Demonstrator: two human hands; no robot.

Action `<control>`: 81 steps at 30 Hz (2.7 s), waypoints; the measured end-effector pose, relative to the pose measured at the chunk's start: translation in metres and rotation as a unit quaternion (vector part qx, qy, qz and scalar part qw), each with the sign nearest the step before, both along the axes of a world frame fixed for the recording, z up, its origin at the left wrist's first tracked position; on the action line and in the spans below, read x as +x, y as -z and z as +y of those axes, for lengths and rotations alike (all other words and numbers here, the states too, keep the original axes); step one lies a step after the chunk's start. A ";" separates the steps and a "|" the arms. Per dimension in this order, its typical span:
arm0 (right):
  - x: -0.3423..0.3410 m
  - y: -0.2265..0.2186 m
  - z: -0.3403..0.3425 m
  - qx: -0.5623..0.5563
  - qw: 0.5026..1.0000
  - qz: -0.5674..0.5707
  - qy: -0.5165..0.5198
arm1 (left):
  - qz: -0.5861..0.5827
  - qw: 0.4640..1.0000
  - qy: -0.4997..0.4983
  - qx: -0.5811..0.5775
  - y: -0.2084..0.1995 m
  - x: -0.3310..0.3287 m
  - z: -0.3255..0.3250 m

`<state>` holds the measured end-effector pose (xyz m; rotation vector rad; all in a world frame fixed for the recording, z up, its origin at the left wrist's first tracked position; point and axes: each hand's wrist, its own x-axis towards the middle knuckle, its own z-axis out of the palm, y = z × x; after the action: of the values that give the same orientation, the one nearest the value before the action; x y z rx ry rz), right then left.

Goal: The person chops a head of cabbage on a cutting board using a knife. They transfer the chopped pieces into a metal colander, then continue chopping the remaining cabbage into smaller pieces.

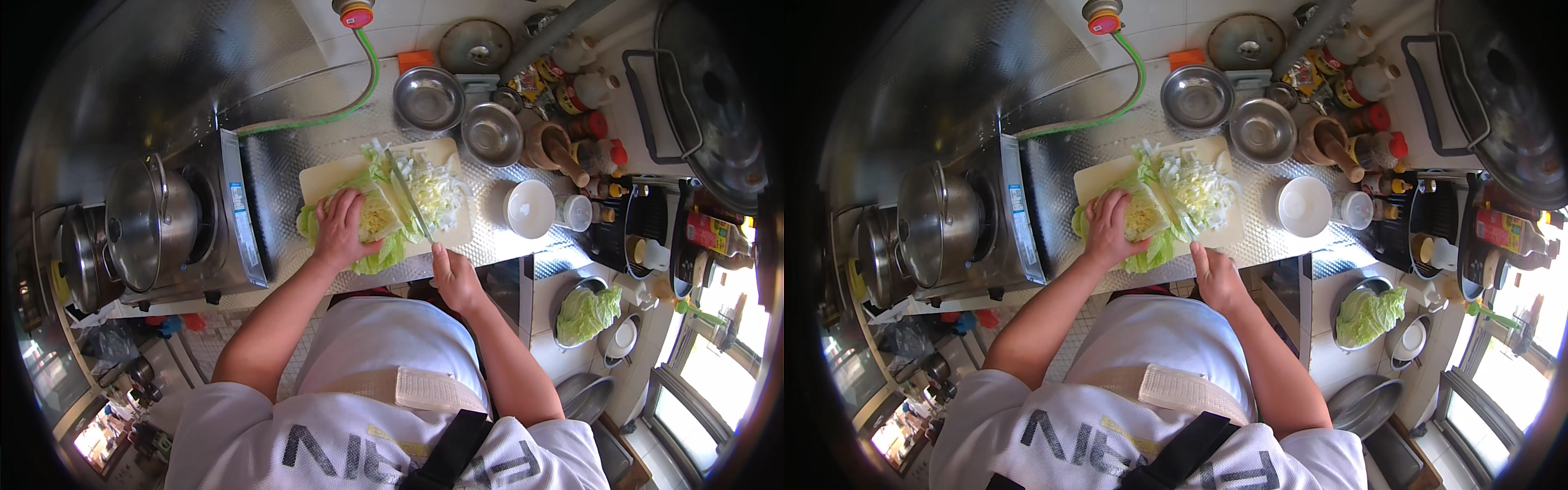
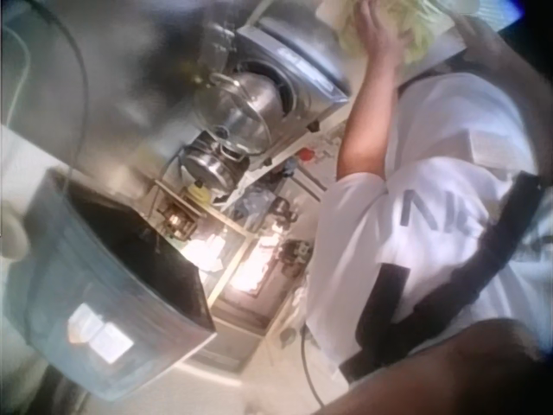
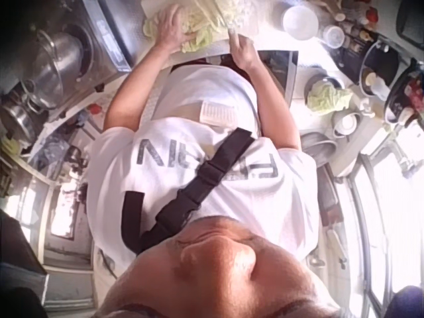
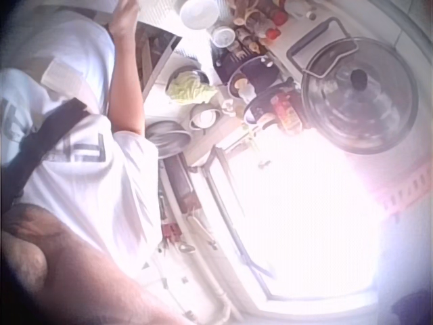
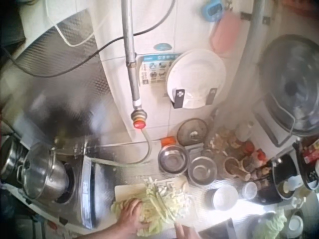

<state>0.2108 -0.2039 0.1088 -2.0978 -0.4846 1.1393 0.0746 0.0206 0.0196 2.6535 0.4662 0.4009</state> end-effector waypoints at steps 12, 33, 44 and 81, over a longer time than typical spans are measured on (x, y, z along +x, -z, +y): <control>-0.031 0.002 0.010 -0.012 0.999 -0.031 -0.038 | -0.005 1.000 0.000 -0.001 0.002 0.000 0.000; -0.022 0.069 0.029 -0.005 0.997 -0.007 -0.072 | 0.003 1.000 0.019 -0.012 0.009 -0.001 0.003; -0.016 0.090 0.023 -0.016 0.998 -0.051 -0.017 | 0.054 0.998 0.004 -0.021 -0.016 0.004 0.006; -0.047 0.060 0.011 0.057 0.996 -0.021 0.069 | 0.098 0.993 -0.064 -0.008 -0.036 0.004 -0.012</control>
<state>0.1642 -0.1929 0.0484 -2.0265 -0.4085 0.9673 0.0788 0.0082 0.0556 2.6683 0.6992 0.1736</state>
